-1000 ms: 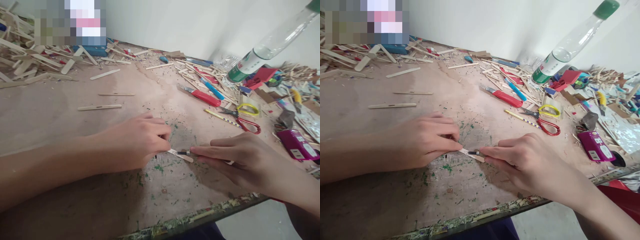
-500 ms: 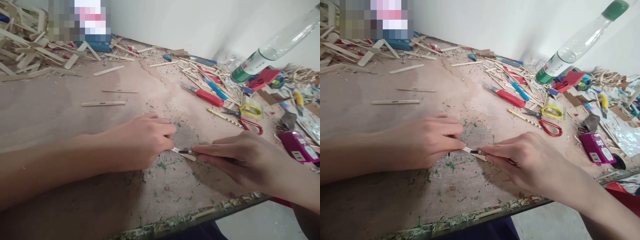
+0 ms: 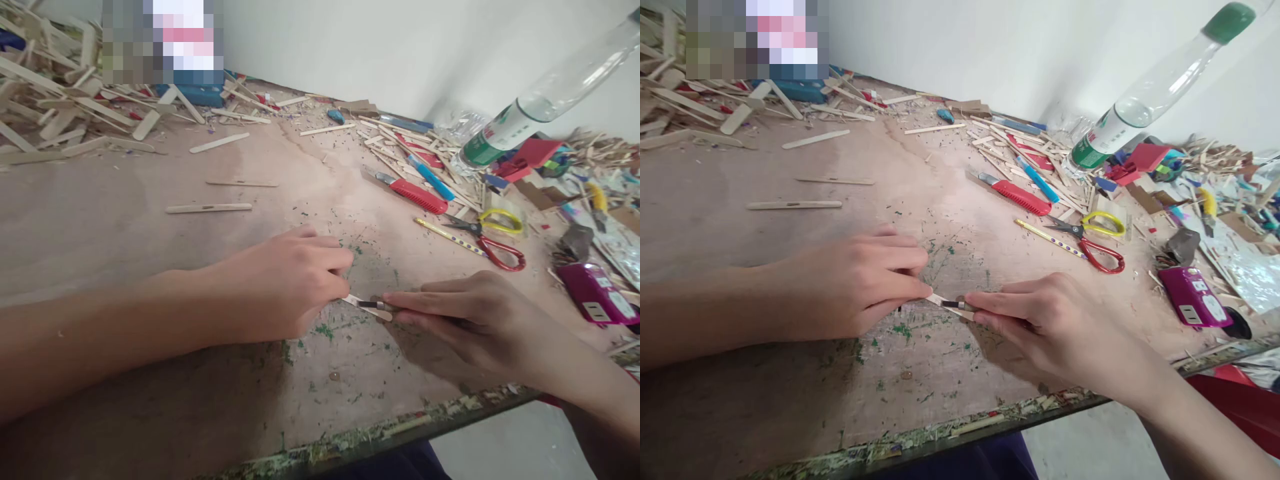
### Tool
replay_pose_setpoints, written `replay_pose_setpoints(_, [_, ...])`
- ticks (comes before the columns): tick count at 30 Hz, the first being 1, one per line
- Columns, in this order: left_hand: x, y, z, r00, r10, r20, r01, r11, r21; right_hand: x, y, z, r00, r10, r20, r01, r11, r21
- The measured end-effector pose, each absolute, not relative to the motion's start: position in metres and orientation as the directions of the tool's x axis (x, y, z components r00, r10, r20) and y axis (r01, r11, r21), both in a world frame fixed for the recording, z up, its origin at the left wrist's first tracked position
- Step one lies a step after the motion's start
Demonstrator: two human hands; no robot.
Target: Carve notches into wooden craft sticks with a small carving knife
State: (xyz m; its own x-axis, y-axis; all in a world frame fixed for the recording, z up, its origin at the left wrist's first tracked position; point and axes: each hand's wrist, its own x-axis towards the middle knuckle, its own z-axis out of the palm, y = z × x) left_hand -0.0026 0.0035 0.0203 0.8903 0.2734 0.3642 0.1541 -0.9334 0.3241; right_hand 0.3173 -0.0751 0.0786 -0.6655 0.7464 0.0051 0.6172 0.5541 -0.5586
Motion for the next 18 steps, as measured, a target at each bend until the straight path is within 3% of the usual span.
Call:
replay_pose_setpoints(4, [-0.003, 0.003, 0.019, 0.888, 0.268, 0.373, 0.149, -0.937, 0.317, 0.312, -0.078, 0.086, -0.654, 0.757, -0.001, 0.635, 0.548, -0.544])
replay_pose_setpoints(10, [-0.004, 0.001, 0.018, 0.886, 0.259, 0.385, 0.149, -0.944, 0.294, 0.298, -0.092, 0.1, -0.667, 0.744, -0.033, 0.707, 0.619, -0.342])
replay_pose_setpoints(18, [-0.004, 0.003, 0.019, 0.879, 0.235, 0.414, 0.127, -0.954, 0.27, 0.299, -0.084, 0.104, -0.673, 0.738, 0.047, 0.691, 0.65, -0.317])
